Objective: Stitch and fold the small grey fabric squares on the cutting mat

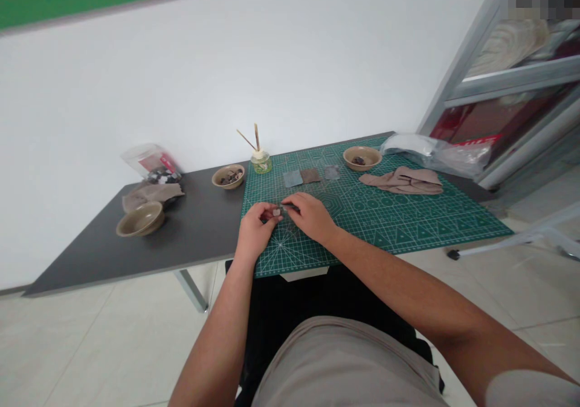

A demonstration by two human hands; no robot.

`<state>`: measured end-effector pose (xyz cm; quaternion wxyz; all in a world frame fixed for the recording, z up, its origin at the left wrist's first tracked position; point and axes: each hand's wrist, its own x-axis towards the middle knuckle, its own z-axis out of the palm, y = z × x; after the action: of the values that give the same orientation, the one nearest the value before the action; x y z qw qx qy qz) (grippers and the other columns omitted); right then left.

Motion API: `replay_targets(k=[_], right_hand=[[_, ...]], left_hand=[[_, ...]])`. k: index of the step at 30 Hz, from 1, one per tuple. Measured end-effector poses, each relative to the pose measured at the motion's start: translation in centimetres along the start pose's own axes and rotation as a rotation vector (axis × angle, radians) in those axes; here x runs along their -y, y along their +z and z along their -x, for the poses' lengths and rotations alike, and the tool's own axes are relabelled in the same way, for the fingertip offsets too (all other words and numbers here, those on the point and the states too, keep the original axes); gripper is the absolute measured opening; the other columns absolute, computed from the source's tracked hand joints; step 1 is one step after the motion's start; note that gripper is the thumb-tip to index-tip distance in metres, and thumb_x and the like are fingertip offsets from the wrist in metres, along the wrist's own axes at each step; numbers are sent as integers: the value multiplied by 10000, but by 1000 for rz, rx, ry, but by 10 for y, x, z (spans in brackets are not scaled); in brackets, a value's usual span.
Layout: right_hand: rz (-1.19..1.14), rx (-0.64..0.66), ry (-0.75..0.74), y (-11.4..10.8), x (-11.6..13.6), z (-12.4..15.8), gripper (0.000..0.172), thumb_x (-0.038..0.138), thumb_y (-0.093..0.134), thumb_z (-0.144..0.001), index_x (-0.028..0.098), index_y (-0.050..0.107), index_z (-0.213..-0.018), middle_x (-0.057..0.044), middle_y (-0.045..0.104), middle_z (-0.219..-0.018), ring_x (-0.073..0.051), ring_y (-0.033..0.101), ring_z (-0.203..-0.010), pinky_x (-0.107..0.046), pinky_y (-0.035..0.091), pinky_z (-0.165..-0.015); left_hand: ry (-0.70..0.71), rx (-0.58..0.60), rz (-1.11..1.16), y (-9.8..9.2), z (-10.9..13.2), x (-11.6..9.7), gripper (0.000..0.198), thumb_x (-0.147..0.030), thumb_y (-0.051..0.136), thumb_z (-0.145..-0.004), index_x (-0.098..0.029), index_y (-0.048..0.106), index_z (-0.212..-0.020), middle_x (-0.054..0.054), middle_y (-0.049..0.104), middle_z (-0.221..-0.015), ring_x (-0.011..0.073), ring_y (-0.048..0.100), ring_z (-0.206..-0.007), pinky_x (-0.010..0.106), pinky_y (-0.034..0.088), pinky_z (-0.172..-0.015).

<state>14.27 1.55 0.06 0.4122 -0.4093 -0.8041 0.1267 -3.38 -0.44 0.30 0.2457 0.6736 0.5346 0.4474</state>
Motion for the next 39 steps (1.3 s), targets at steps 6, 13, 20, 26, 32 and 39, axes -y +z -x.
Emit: replay_targets(k=[6, 13, 20, 26, 32, 39], right_hand=[[59, 72, -177, 3, 0, 3, 248, 107, 593, -894, 181, 711, -1099, -82, 726, -1109, -214, 651, -1030, -376, 522, -935], [136, 86, -211, 4, 4, 6, 322, 148, 567, -914, 172, 671, -1218, -97, 700, -1249, -220, 666, -1098, -385, 530, -973], [185, 109, -61, 3, 9, 6, 291, 135, 511, -941, 144, 624, -1209, -110, 726, -1181, -233, 702, -1046, -382, 569, -879], [244, 154, -301, 3, 5, 8, 363, 134, 540, -925, 161, 633, -1275, -97, 614, -1392, -214, 628, -1223, -377, 529, -1027], [266, 160, -369, 6, 4, 5, 419, 120, 471, -950, 114, 585, -1353, -121, 566, -1437, -198, 546, -1331, -373, 461, -1126], [259, 148, -334, 8, 6, 6, 435, 108, 470, -947, 136, 579, -1367, -110, 569, -1435, -189, 569, -1306, -351, 475, -1110]], left_hand=[[-80, -54, 266, 1, -2, 6, 203, -216, 750, -635, -200, 555, -693, -48, 622, -685, 111, 566, -635, 237, 471, -638], [-128, -117, 300, -1, -1, 5, 176, -231, 751, -640, -190, 658, -784, -34, 668, -666, 124, 607, -605, 249, 488, -631], [-177, -128, 201, 0, 2, -1, 184, -271, 727, -696, -183, 731, -858, 7, 726, -756, 147, 655, -687, 264, 509, -689], [-96, -155, 17, 0, 4, -2, 106, -233, 679, -707, -187, 719, -793, -50, 598, -616, 104, 538, -581, 226, 428, -596], [-147, -199, 109, -1, 4, -2, 110, -250, 699, -686, -176, 690, -766, -32, 638, -650, 108, 561, -591, 227, 445, -603], [-125, -213, 74, -1, 5, -1, 108, -273, 708, -688, -182, 654, -706, -30, 643, -641, 108, 561, -585, 223, 446, -598]])
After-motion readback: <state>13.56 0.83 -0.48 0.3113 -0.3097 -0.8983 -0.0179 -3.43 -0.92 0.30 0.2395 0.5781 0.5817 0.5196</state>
